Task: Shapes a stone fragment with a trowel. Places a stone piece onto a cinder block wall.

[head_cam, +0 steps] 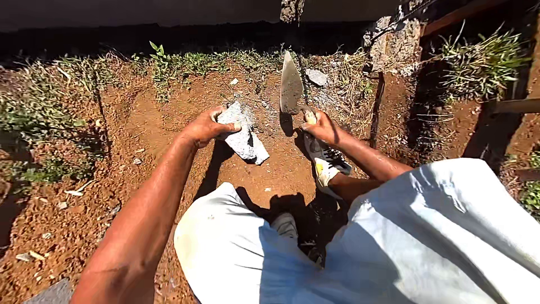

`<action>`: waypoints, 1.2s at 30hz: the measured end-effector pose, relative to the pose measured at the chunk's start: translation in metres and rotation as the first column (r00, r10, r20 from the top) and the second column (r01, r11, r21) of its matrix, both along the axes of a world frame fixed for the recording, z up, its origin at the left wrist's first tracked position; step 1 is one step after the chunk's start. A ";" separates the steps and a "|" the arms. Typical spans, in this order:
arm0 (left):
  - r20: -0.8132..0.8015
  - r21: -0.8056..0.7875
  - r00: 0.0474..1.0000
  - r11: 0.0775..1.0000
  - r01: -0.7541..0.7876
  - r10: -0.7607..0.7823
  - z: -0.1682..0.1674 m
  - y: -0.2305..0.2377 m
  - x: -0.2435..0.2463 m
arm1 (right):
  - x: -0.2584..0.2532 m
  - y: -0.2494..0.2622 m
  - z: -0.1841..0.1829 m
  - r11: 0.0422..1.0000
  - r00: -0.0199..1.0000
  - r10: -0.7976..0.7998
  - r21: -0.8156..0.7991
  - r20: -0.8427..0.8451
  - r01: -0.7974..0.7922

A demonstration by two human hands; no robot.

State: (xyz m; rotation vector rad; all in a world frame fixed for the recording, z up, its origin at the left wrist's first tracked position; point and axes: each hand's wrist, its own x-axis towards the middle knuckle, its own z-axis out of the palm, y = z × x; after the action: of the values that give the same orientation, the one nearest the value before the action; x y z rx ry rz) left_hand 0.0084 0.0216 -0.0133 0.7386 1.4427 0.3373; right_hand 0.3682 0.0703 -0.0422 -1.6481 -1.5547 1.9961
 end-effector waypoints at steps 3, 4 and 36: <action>-0.129 0.236 0.991 0.969 0.076 -0.046 0.036 -0.017 -0.005 | 0.001 0.000 0.009 1.000 1.000 -0.001 0.012 0.024 0.001; -0.235 0.309 0.968 0.937 0.160 -0.088 0.047 -0.020 -0.007 | -0.001 0.002 0.014 0.999 1.000 0.017 0.032 0.021 -0.018; -0.684 0.416 0.730 0.820 0.393 -0.003 0.056 -0.033 0.034 | -0.040 0.023 0.075 0.620 0.791 0.512 0.495 0.333 -0.609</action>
State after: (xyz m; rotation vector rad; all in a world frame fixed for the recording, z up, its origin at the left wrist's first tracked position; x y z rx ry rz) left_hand 0.0426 -0.0115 0.0429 1.6023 1.9322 0.3216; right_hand 0.3284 0.0932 0.0324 -1.1568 -2.6745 1.3136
